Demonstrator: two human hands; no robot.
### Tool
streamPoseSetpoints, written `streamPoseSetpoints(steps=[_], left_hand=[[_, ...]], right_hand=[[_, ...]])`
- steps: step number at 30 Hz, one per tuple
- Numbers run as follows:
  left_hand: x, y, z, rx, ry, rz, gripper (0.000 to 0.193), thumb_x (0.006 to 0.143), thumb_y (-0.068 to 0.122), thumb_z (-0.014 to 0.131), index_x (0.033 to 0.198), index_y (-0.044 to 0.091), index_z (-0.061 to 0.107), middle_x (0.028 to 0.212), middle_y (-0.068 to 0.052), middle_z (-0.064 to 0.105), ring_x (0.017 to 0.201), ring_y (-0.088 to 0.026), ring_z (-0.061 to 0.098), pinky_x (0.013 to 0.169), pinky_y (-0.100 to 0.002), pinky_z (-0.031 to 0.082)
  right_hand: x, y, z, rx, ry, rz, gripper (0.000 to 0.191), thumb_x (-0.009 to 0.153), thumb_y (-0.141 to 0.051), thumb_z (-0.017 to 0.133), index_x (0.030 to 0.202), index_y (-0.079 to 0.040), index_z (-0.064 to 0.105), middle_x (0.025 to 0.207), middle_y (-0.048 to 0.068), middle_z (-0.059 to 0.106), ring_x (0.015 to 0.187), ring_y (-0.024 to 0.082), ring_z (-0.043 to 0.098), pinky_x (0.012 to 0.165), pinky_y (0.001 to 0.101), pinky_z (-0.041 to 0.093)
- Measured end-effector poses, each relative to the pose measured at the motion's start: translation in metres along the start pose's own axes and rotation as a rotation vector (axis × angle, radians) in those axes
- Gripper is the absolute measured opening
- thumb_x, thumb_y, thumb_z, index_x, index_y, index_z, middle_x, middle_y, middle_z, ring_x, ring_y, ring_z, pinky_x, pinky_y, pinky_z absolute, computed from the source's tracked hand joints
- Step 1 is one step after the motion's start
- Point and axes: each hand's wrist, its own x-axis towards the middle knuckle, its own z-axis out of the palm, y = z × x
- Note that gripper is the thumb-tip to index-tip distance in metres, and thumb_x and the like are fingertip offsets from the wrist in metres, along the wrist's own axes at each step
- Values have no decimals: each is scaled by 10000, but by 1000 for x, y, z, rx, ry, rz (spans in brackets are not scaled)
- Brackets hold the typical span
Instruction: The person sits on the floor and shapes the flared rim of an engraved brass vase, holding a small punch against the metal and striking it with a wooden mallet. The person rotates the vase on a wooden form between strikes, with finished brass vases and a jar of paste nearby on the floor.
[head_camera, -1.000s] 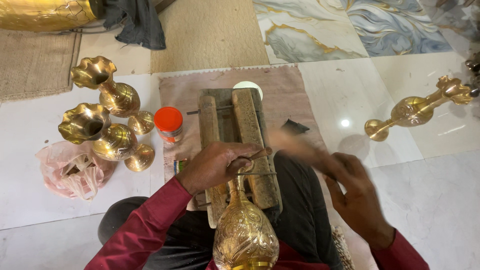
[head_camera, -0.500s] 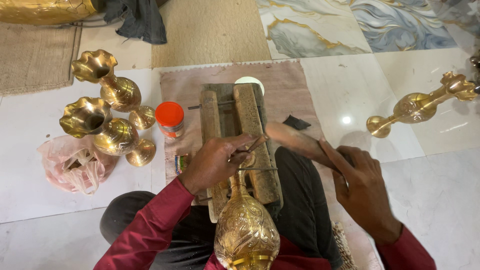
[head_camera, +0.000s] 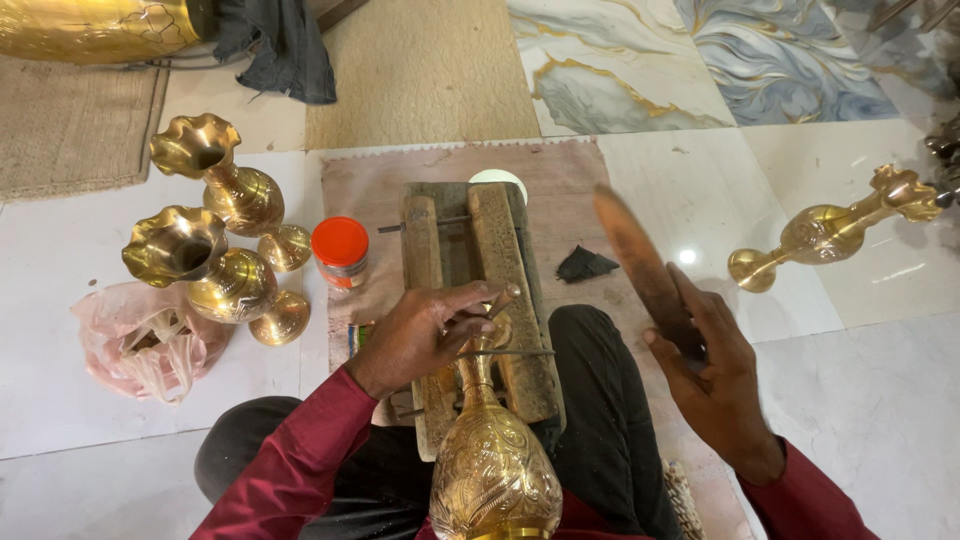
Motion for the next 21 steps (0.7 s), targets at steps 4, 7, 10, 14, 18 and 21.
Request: streamPoseSetpoints(steps=[4,7,10,14,18,21], left_hand=[[-1,-2,3,2,34,63,499,904,58,736,1384,123,615,1258,-136,751,1025,-214,787,825,-348,666],[-1,-2,7,51,92,38,486,890,73,750,1355,116,619,1320,-170,685,943,-219,794,755,-344,672],[-2,0,9,82,81,-98,434,917,93,731,1339,132,639,982,-92,818,791,-183,812,688,-333,664],[-4,5,11,152,171,-36,477,884,111,777,1339,119,633,961,-107,799,764,-202,794,653,-356,632],[-6,9,14,118,199,-123,471,879,91,752,1334,137,640,929,-80,813,716,-194,796,641,-347,639],[-9,10,18,120,257,-126,486,860,89,767,1330,134,652,913,-92,809,738,-199,798,651,-349,638]], right_hand=[[10,2,-2,-304,-69,-245,663,879,-20,693,1490,-193,500,1186,104,654,1069,249,640,883,422,532],[19,3,-1,-134,-124,-146,669,888,-22,672,1505,-191,476,1249,120,614,1101,246,632,873,393,575],[28,3,-3,-274,-174,-221,653,886,12,671,1489,-190,519,1227,115,637,1086,263,620,866,421,520],[38,-1,-5,-227,-124,-303,707,848,19,674,1509,-175,518,1244,149,617,1131,300,595,949,439,504],[43,-10,-7,-136,-158,-228,683,869,33,675,1492,-191,507,1269,127,615,1124,264,618,903,425,520],[50,-15,-6,-296,-162,-285,697,855,50,679,1488,-198,524,1198,109,633,1046,277,628,869,450,507]])
